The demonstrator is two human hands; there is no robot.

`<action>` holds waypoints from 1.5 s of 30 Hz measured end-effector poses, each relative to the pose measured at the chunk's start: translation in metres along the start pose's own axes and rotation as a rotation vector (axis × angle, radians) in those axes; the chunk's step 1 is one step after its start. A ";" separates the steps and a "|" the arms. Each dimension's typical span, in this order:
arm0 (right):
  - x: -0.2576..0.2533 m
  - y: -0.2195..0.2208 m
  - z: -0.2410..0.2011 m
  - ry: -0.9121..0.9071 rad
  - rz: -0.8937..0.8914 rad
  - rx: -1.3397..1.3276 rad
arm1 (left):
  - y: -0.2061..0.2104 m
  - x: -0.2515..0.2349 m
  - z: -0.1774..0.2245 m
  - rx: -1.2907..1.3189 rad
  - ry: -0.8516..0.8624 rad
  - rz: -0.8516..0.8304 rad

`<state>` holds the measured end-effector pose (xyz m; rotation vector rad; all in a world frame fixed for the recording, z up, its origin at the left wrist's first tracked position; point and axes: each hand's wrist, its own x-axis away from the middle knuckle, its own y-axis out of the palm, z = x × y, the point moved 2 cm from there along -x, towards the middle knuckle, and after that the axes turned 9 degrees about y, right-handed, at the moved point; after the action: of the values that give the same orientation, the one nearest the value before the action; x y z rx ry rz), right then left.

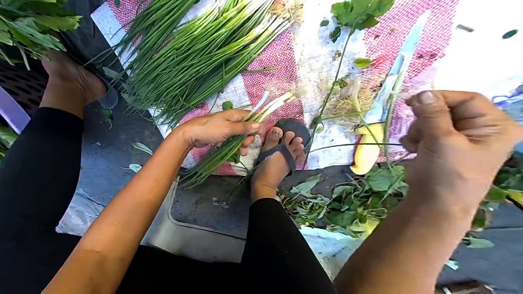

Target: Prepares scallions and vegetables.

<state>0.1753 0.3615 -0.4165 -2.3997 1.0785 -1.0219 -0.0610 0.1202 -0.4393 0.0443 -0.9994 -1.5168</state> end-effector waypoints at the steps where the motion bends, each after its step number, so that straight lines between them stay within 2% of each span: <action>1: 0.001 -0.008 -0.001 -0.003 0.064 0.182 | 0.000 0.001 -0.001 0.027 0.001 0.008; 4: 0.010 0.008 -0.024 -0.029 0.023 0.428 | 0.005 -0.002 -0.002 0.095 0.011 0.035; 8: 0.034 0.075 -0.050 -0.078 -0.079 0.292 | 0.021 -0.013 0.004 0.117 0.046 0.032; 12: 0.038 0.113 -0.056 -0.148 0.027 0.264 | 0.034 -0.019 0.014 -0.145 0.042 0.077; 14: 0.037 0.116 -0.057 -0.166 0.017 0.322 | 0.037 -0.018 0.017 -0.299 0.021 0.118; 17: 0.023 0.106 -0.052 -0.072 -0.070 0.234 | 0.036 -0.018 0.016 -0.304 0.020 0.107; 19: 0.009 0.091 -0.038 0.045 -0.126 -0.009 | 0.034 -0.015 0.014 -0.212 0.022 0.087; 22: -0.006 0.072 -0.020 0.220 0.051 -0.429 | 0.029 -0.012 0.012 0.041 0.037 0.111; 24: -0.001 0.060 -0.015 0.240 0.074 -0.430 | 0.024 -0.012 0.011 0.167 0.052 0.194; 27: 0.017 0.065 -0.015 0.106 0.030 -0.317 | 0.011 -0.016 0.018 0.305 0.067 0.313; 29: 0.027 0.080 -0.022 0.080 -0.074 -0.288 | 0.005 -0.020 0.028 0.344 0.074 0.368; 33: 0.043 0.115 -0.028 0.150 -0.563 -0.359 | 0.001 -0.024 0.050 0.348 0.106 0.421; 37: 0.049 0.130 -0.024 0.105 -0.696 -0.421 | 0.000 -0.025 0.063 0.345 0.159 0.385; 39: 0.049 0.127 -0.028 0.065 -0.673 -0.395 | -0.001 -0.025 0.064 0.342 0.165 0.386; 45: 0.041 0.113 -0.041 -0.099 -0.422 -0.243 | -0.008 -0.024 0.056 0.333 0.110 0.425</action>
<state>0.1059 0.2561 -0.4288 -2.9247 0.7100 -0.9222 -0.0933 0.1698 -0.4212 0.1404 -1.0839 -0.9440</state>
